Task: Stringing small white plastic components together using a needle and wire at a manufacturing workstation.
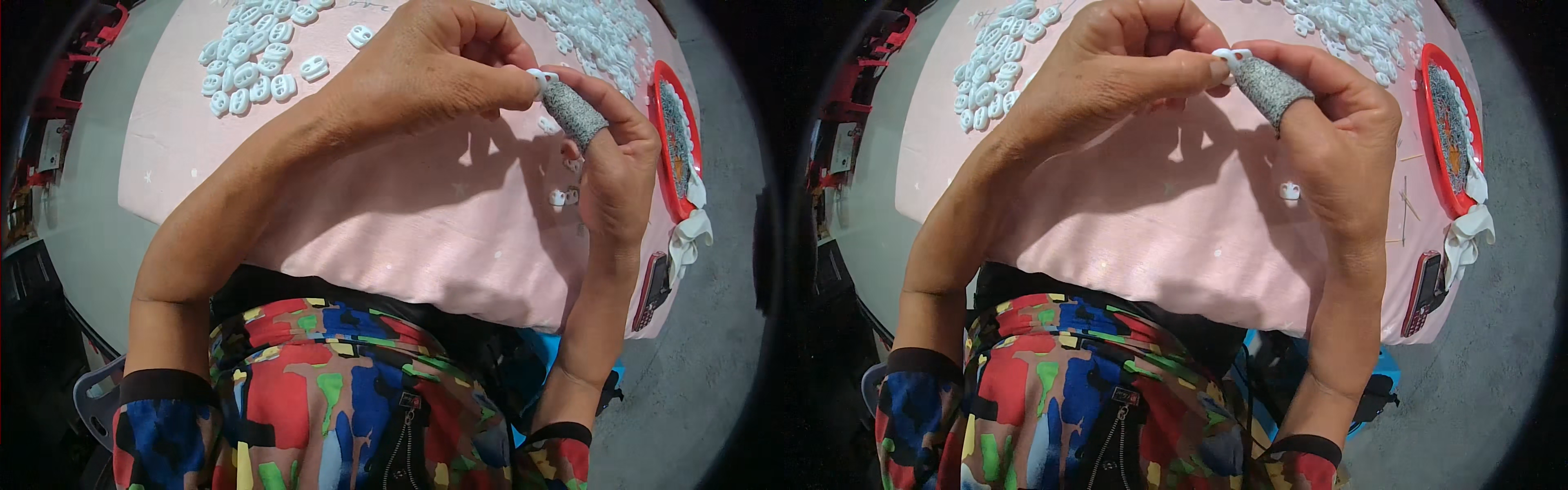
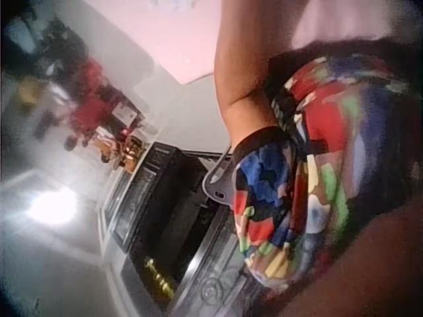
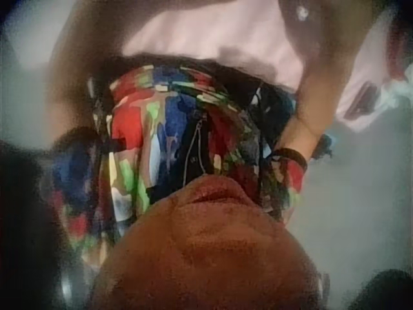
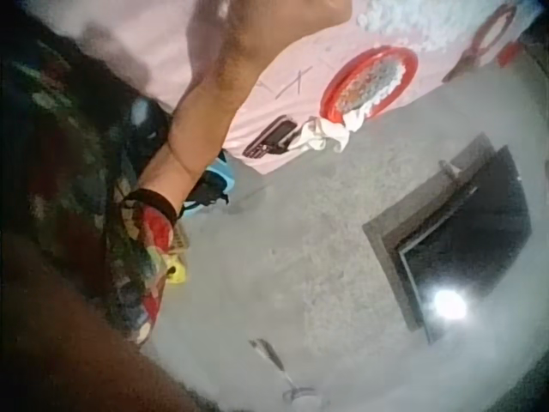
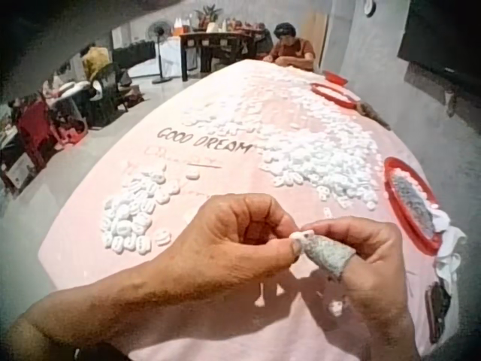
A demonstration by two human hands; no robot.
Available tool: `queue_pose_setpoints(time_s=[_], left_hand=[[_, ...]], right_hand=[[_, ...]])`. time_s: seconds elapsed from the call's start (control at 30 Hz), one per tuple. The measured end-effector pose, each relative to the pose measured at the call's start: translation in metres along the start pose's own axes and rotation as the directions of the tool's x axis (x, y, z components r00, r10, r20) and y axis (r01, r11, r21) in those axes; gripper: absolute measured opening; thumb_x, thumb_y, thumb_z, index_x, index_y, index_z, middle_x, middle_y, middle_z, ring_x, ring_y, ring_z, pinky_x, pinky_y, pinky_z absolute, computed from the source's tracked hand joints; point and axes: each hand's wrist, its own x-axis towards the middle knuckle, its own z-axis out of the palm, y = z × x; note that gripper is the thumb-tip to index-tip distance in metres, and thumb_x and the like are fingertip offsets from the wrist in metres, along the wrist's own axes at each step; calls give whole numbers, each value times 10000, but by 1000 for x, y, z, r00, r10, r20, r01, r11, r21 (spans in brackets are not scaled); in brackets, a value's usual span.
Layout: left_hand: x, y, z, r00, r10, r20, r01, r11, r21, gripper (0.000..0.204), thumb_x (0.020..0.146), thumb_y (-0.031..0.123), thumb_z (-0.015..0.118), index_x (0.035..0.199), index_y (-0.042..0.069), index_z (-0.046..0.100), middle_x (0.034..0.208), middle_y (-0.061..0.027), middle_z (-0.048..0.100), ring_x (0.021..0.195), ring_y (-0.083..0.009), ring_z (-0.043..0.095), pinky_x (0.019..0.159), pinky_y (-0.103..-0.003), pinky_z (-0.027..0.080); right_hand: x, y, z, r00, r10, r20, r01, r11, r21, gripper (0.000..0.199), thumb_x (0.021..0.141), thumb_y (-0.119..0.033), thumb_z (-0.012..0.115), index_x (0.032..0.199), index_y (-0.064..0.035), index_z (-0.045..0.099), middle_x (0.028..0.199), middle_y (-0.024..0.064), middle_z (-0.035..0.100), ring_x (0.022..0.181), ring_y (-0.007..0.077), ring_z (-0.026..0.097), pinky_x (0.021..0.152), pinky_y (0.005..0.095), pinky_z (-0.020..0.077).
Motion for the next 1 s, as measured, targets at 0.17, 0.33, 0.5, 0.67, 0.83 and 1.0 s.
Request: queue_pose_setpoints(time_s=[0.17,0.33,0.5,0.67,0.83,1.0], left_hand=[[2,-9,-2,998,17,61,-14,998,-54,108,902,96,667,959,15,623,789,-42,652,663,-75,593,579,-198,475],[0,-3,4,1000,-24,8,25,998,-58,104,906,93,667,965,21,621,789,-38,652,659,-78,594,568,-201,478],[-3,-2,2,998,-40,44,49,973,-226,103,899,91,677,955,29,617,785,-33,646,651,-87,599,569,-229,504],[-9,3,0,994,-87,60,102,946,-308,117,890,108,693,954,41,622,780,-25,638,638,-87,593,565,-227,502],[-8,1,-3,992,-101,70,117,948,-297,136,893,131,696,979,48,631,796,-18,637,669,-83,578,598,-211,486],[-6,-2,-2,989,-106,101,136,922,-363,190,909,176,686,1037,44,639,891,-24,645,734,-76,542,655,-201,452]], right_hand=[[-3,0,-1,1000,-1,-4,2,998,62,285,878,1,544,1113,-32,703,1012,48,714,741,13,583,562,153,413],[-4,0,3,998,-37,-48,37,999,-7,292,885,-9,533,1126,-31,696,1055,64,709,758,20,586,569,158,410],[-3,-1,-1,996,-36,-87,43,996,84,319,884,-6,516,1164,-2,668,1088,98,699,780,41,581,597,178,408],[-3,-5,-8,998,33,-56,-26,991,129,334,880,-10,498,1175,22,653,1086,111,694,756,47,561,602,190,404],[-1,-2,-3,994,34,-108,-15,985,169,274,857,-7,560,1086,-9,710,906,28,703,644,-3,521,531,143,365],[-3,0,-5,995,72,-76,-54,976,210,247,854,5,574,1067,8,699,921,47,704,707,18,570,580,154,422]])
